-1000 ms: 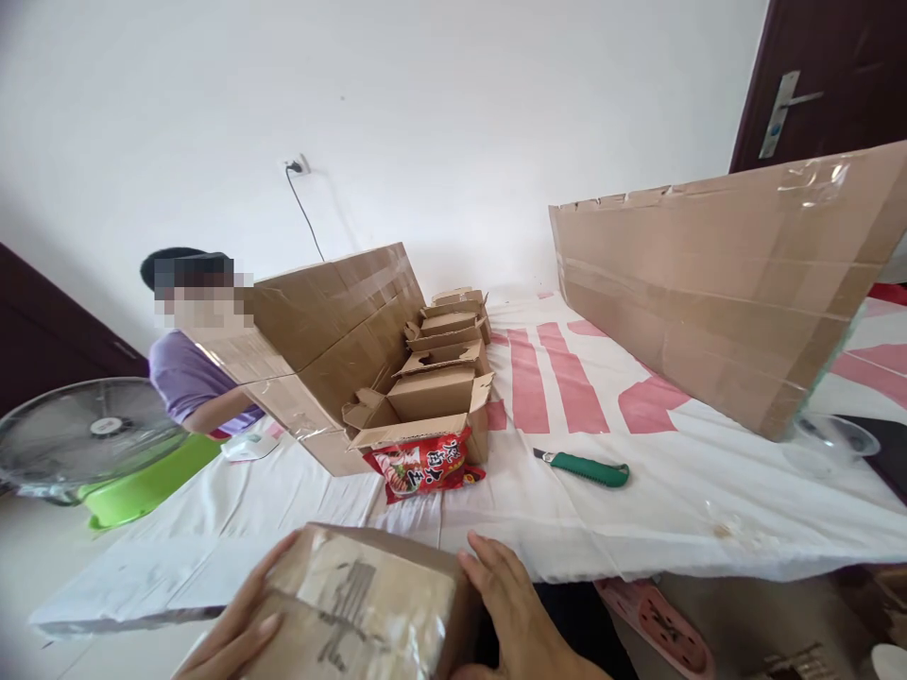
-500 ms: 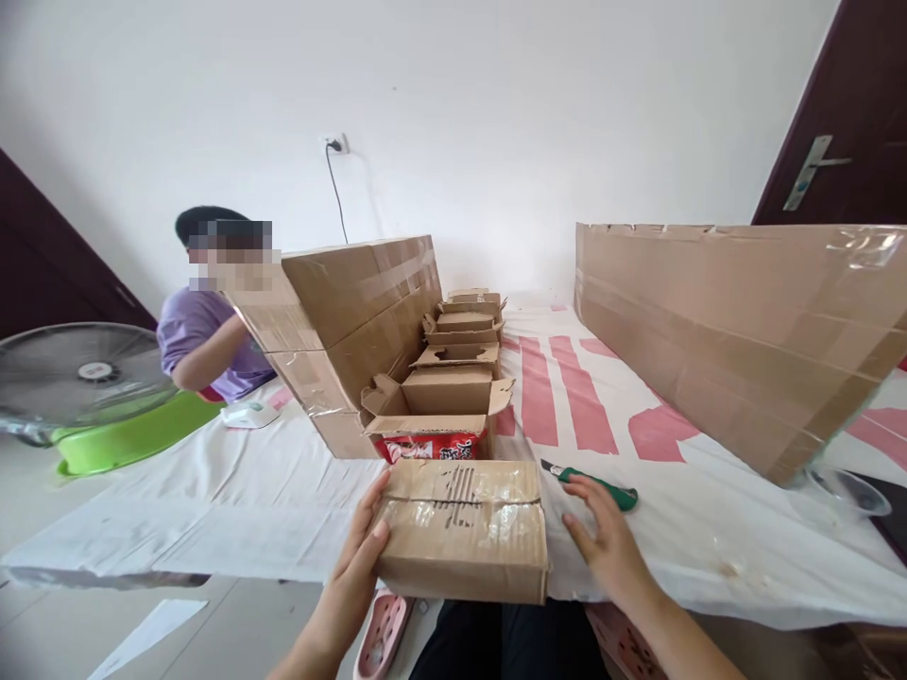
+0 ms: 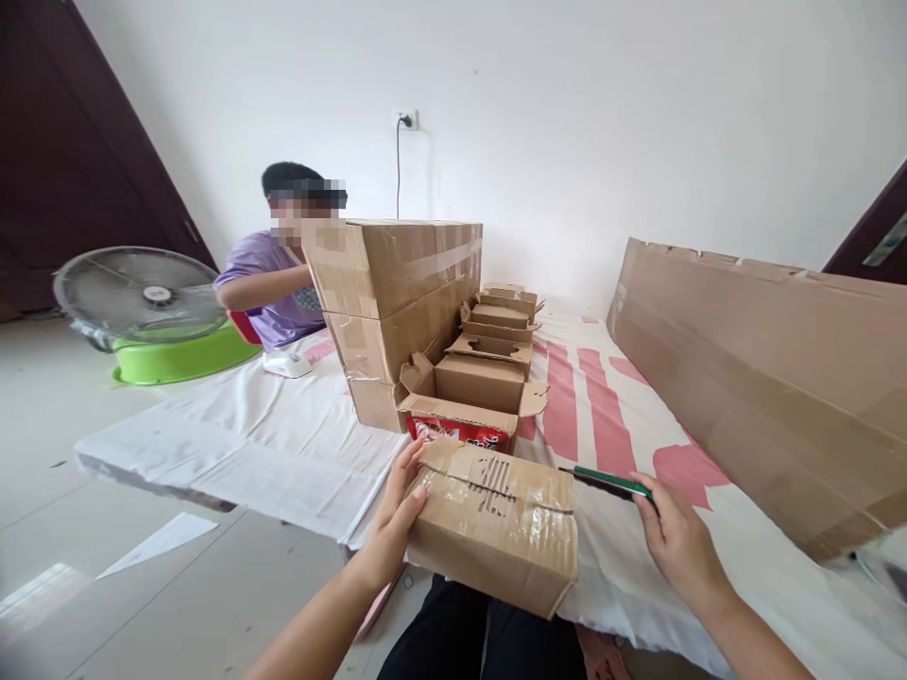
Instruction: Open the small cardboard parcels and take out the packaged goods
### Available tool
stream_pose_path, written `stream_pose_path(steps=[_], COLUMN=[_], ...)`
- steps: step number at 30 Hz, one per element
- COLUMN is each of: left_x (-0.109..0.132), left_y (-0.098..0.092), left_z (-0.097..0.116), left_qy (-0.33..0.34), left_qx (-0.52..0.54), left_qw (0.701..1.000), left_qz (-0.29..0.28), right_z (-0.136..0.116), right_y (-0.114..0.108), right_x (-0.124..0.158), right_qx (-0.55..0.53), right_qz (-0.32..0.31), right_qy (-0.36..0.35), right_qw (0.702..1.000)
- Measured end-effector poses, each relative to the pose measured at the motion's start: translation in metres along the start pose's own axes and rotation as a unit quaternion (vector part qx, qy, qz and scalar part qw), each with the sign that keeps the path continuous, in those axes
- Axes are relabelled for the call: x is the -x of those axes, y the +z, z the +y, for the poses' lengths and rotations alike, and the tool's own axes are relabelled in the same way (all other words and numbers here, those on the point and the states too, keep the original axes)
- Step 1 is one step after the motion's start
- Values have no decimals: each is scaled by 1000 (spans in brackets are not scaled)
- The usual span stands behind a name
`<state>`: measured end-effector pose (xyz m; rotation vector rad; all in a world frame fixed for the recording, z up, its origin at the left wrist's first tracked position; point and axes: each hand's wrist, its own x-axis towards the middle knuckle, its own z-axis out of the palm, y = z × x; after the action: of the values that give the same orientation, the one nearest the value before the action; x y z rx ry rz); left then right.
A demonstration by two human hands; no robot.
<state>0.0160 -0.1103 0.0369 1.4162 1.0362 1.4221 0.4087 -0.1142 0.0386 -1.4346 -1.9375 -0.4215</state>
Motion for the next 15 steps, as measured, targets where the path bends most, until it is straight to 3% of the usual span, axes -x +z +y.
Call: stream_pose_path(steps=[3,6,11,15], left_x=[0,0,-1,-1], left_y=[0,0,-3,-5], left_z=[-4,-3,3,2], left_qy=[2,16,20,14], left_qx=[15,20,14,19], left_qw=[1000,1000,999,999], left_qz=[0,-6,-25,-46], right_z=[-38,-82,-140,-159], right_y=[-35,-57,-53,-40], right_x=[-44,-74,-95,-99], right_qx=[-13,-51,-139,-131], right_qz=[54,66,-1,-11], right_qy=[-13,-84,-233,-287], right_qw=[998,993,963,949])
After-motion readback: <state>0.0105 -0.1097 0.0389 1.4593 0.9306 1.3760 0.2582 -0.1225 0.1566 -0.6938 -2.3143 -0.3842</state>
